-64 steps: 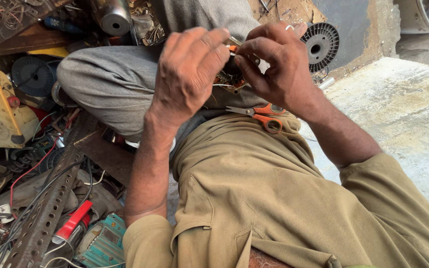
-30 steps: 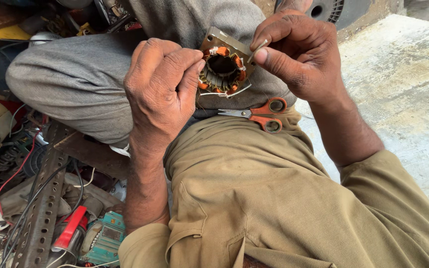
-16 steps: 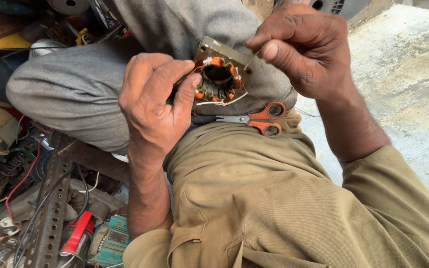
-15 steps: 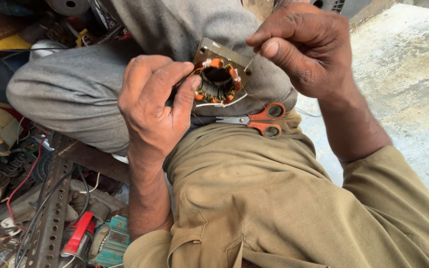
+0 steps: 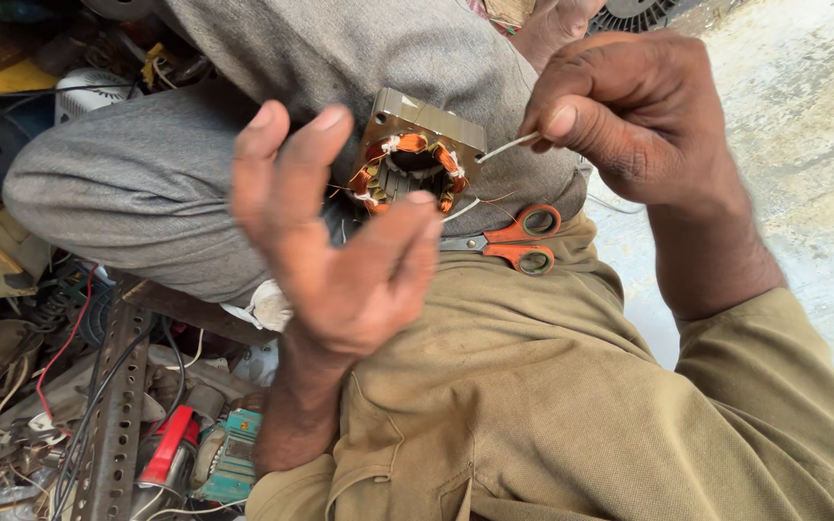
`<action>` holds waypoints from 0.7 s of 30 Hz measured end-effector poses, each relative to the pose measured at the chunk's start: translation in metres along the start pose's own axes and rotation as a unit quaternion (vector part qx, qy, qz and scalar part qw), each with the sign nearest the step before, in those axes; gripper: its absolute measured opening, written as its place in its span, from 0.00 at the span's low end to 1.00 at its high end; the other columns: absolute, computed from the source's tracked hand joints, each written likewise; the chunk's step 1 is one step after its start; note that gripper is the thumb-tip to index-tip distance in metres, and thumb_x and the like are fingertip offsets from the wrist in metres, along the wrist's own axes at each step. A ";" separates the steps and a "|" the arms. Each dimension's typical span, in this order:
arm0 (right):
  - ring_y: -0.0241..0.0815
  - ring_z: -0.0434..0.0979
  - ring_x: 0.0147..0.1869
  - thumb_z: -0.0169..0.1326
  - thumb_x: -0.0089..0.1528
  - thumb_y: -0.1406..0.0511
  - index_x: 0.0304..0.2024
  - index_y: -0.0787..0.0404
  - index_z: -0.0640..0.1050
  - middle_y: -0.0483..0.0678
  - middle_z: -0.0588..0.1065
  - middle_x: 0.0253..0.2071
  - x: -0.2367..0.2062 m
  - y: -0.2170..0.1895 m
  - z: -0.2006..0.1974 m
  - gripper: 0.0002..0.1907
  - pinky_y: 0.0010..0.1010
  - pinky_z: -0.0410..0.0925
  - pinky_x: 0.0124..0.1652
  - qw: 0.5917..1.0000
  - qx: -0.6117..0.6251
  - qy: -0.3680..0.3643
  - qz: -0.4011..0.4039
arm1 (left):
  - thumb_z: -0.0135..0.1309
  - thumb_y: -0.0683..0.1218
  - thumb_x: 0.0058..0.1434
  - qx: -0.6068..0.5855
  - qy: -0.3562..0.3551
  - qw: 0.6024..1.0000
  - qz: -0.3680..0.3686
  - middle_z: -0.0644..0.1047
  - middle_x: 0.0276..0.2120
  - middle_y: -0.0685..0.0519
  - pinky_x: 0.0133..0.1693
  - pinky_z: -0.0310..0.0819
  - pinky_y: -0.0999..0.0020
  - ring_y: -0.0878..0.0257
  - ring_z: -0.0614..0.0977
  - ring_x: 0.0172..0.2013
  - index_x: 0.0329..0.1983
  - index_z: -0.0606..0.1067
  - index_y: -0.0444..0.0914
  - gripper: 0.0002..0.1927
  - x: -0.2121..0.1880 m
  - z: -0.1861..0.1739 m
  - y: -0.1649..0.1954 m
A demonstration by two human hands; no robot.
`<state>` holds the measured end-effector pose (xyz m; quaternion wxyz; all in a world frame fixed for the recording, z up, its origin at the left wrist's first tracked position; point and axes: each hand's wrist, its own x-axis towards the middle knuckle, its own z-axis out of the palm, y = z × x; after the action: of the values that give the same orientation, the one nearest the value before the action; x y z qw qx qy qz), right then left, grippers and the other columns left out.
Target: The person sits cross-legged and works on a small electrical component with copper windings, using scissors to cut and manipulate wires. The person repeatedly trims and adjusts the wires on the component throughout the clip.
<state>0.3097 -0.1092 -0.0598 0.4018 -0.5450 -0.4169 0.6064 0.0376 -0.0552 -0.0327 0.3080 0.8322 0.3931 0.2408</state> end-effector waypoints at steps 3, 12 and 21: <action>0.30 0.76 0.33 0.57 0.74 0.62 0.37 0.68 0.80 0.47 0.78 0.31 0.005 -0.001 0.004 0.16 0.20 0.69 0.35 0.999 0.050 -0.009 0.019 | 0.72 0.50 0.63 -0.023 -0.010 1.000 0.008 0.60 0.67 0.35 0.71 0.53 0.35 0.33 0.53 0.70 0.45 0.81 0.43 0.12 0.001 0.013 0.000; 0.30 0.73 0.29 0.55 0.76 0.60 0.40 0.68 0.80 0.47 0.75 0.29 0.020 0.014 0.006 0.17 0.20 0.67 0.32 0.997 0.073 -0.020 -0.005 | 0.73 0.48 0.62 -0.057 -0.053 0.997 -0.021 0.58 0.67 0.32 0.71 0.52 0.32 0.30 0.52 0.70 0.46 0.82 0.43 0.13 0.004 0.018 -0.003; 0.32 0.76 0.32 0.57 0.72 0.61 0.38 0.68 0.80 0.50 0.78 0.31 0.004 0.011 -0.003 0.15 0.21 0.69 0.34 0.998 0.054 -0.040 0.003 | 0.72 0.40 0.63 -0.087 -0.039 0.995 0.028 0.62 0.66 0.31 0.71 0.52 0.34 0.31 0.53 0.70 0.48 0.82 0.46 0.13 0.005 0.022 -0.007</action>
<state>0.3118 -0.1091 -0.0718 0.4114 -0.4995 -0.3975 0.6505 0.0508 -0.0553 -0.0520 0.3877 0.8216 0.3350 0.2499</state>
